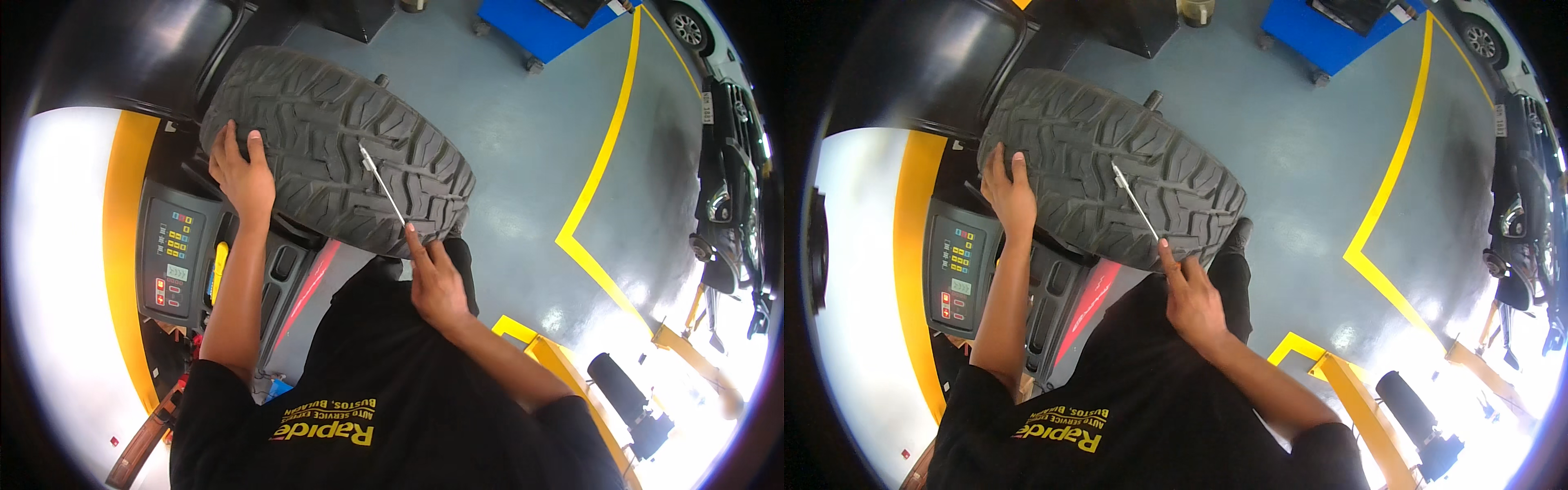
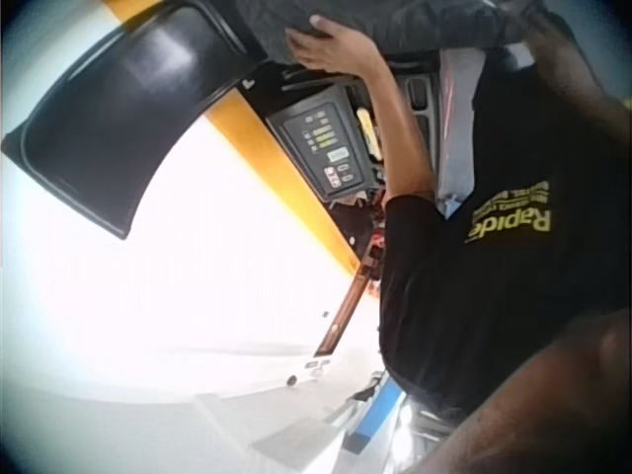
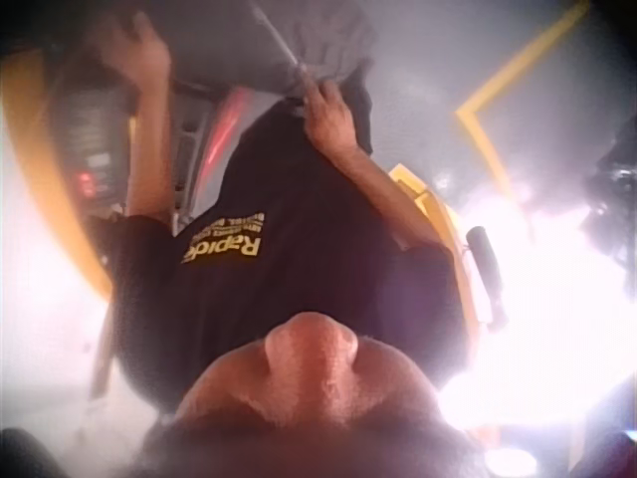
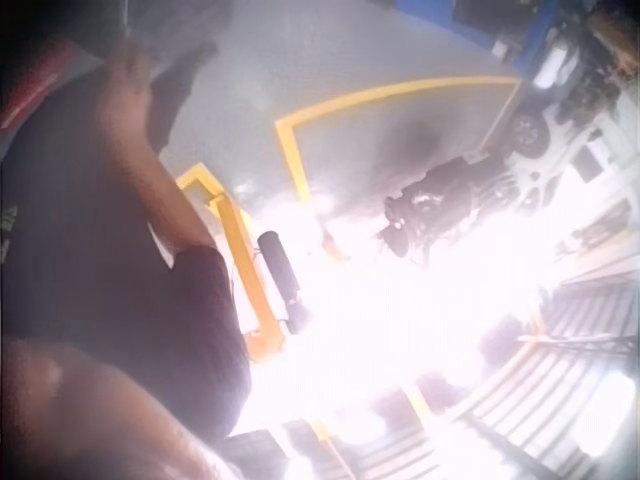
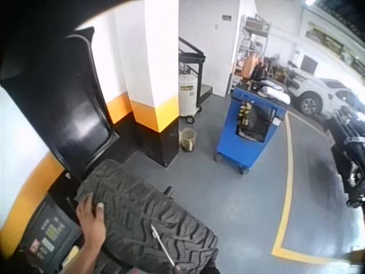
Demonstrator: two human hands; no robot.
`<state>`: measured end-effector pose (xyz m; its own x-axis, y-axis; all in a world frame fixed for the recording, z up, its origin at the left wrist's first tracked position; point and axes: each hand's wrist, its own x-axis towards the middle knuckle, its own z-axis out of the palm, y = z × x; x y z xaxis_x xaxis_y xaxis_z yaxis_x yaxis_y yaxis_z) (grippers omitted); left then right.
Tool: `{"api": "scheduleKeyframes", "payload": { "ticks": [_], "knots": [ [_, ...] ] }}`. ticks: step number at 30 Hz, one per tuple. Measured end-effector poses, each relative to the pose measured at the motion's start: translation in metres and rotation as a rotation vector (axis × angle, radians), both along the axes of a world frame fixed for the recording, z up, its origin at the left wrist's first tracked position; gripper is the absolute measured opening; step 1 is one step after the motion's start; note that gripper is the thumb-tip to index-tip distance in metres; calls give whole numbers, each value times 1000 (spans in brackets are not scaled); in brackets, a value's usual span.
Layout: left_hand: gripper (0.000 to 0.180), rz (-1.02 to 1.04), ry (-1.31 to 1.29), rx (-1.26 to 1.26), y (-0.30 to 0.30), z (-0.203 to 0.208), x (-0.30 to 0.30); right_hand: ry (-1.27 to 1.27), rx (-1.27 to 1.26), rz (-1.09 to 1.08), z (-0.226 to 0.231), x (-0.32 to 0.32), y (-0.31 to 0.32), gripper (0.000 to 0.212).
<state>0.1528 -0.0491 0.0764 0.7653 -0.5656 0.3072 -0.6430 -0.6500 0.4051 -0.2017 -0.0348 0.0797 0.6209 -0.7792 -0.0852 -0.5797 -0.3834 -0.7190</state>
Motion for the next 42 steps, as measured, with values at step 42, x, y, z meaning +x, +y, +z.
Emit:
{"api": "scheduleKeyframes", "payload": {
  "ticks": [42],
  "knots": [
    [58, -146, -64, -113, 19, -14, -27, -447, 1465, -379, 49, -32, -34, 64]
  ]
}}
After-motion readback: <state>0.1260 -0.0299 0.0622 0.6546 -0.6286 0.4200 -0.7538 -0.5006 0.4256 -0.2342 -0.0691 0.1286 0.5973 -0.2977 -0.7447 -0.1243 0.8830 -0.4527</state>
